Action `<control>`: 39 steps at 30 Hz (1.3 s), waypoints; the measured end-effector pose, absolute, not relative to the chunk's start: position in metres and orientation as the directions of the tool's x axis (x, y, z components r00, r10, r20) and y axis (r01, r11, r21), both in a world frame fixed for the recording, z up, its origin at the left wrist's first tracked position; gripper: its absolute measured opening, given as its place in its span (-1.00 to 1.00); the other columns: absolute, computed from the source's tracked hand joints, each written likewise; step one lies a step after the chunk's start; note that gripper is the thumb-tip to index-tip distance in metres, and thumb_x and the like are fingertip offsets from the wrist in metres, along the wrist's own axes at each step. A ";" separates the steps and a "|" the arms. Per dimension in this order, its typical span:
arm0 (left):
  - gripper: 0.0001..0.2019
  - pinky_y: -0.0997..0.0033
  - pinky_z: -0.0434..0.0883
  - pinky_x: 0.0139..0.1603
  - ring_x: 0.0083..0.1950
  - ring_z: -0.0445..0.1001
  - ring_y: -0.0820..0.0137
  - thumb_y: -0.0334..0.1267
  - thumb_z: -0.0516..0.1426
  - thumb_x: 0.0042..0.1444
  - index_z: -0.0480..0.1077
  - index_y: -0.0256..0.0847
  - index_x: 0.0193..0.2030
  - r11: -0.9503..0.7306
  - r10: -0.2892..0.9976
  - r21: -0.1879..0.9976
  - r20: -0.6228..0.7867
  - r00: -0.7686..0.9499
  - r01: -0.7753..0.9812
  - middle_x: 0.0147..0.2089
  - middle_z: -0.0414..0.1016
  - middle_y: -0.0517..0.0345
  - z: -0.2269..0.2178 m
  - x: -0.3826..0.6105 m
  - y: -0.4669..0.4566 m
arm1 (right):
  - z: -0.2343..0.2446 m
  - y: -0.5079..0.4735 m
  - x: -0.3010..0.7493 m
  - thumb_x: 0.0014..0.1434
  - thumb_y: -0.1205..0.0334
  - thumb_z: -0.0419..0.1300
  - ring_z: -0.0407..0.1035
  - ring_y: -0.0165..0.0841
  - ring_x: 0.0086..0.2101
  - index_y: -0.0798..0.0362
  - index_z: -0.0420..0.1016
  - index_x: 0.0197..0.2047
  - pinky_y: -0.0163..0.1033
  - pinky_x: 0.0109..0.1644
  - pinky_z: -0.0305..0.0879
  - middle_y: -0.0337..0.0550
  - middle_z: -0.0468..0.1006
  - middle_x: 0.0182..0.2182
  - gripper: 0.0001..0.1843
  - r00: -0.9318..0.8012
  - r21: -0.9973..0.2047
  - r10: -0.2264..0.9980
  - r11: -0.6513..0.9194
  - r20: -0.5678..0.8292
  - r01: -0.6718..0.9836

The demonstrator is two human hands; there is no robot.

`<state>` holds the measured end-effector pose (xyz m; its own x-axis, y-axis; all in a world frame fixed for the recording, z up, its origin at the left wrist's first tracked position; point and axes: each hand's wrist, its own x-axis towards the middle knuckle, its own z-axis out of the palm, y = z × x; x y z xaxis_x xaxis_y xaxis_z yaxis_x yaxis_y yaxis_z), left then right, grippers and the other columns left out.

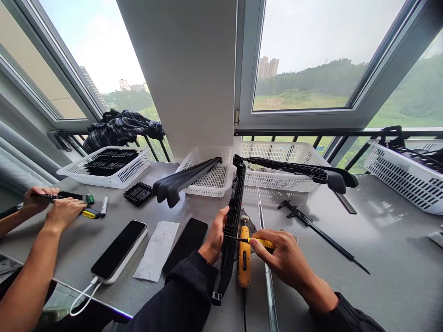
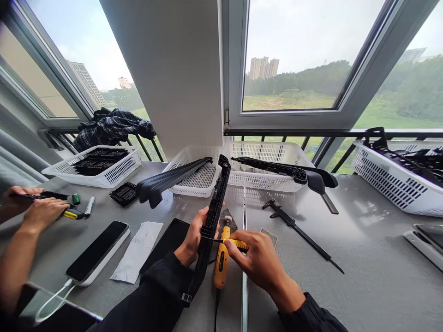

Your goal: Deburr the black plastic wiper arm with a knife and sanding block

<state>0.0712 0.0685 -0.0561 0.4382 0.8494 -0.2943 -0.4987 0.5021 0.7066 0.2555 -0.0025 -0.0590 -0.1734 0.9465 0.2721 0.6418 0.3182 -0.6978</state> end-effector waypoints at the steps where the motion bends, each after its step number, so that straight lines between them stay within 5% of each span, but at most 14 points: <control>1: -0.36 0.48 0.11 -0.59 -0.63 0.17 0.50 0.14 0.28 0.23 0.52 -0.29 0.29 0.507 0.844 0.708 -0.294 0.448 -0.492 -0.56 0.32 0.35 -0.057 0.070 0.069 | -0.060 -0.002 0.256 0.51 -0.20 0.09 0.49 -0.33 -0.46 -0.03 0.66 -0.33 -0.26 -0.27 0.25 -0.21 0.62 -0.49 -0.45 -0.180 -0.695 0.946 0.322 0.272 0.643; 12: -0.22 0.49 0.15 -0.56 -0.59 0.16 0.52 0.29 0.35 0.13 0.53 -0.34 0.24 0.476 0.846 0.727 -0.225 0.484 -0.495 -0.54 0.28 0.37 -0.058 0.075 0.067 | -0.071 0.006 0.266 0.51 -0.26 0.08 0.59 -0.18 -0.28 -0.04 0.70 -0.20 -0.18 -0.15 0.32 -0.09 0.75 -0.29 -0.45 -0.003 -0.696 0.956 0.215 0.293 0.685; 18: -0.16 0.47 0.05 -0.61 -0.64 0.09 0.53 0.40 0.31 0.11 0.51 -0.38 0.20 0.414 0.870 0.805 -0.213 0.445 -0.425 -0.61 0.22 0.42 -0.063 0.071 0.073 | -0.066 0.002 0.264 0.52 -0.20 0.09 0.54 -0.27 -0.37 -0.03 0.67 -0.28 -0.23 -0.21 0.27 -0.17 0.68 -0.40 -0.46 -0.067 -0.685 0.956 0.252 0.285 0.683; 25: -0.32 0.47 0.04 -0.63 -0.65 0.04 0.57 0.41 0.34 0.08 0.52 -0.29 -0.14 0.396 0.882 0.817 -0.212 0.421 -0.418 -0.63 0.13 0.43 -0.062 0.068 0.077 | -0.059 -0.003 0.260 0.52 -0.18 0.09 0.48 -0.33 -0.45 -0.01 0.64 -0.32 -0.25 -0.29 0.19 -0.18 0.61 -0.47 -0.46 -0.176 -0.642 0.944 0.320 0.279 0.697; 31: -0.34 0.49 0.00 -0.66 -0.66 0.06 0.57 0.42 0.37 0.03 0.46 -0.23 -0.21 0.356 0.910 0.849 -0.219 0.353 -0.391 -0.61 0.16 0.42 -0.061 0.067 0.078 | -0.055 -0.007 0.256 0.50 -0.09 0.11 0.35 -0.40 -0.51 0.00 0.51 -0.43 -0.25 -0.34 0.10 -0.25 0.50 -0.53 -0.48 -0.276 -0.588 0.931 0.364 0.237 0.722; 39: -0.36 0.52 0.07 -0.64 -0.64 0.16 0.55 0.42 0.35 0.06 0.36 -0.16 -0.26 0.353 0.921 0.838 -0.233 0.312 -0.416 -0.58 0.20 0.40 -0.065 0.068 0.077 | -0.056 -0.008 0.258 0.51 -0.07 0.11 0.40 -0.38 -0.48 0.00 0.60 -0.35 -0.26 -0.31 0.13 -0.23 0.58 -0.49 -0.52 -0.273 -0.601 0.923 0.384 0.272 0.701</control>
<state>0.0683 0.0771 -0.0650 0.3117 0.9212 -0.2330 -0.4160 0.3528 0.8382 0.2577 -0.0078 -0.0555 -0.2728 0.9229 0.2716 0.7011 0.3840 -0.6008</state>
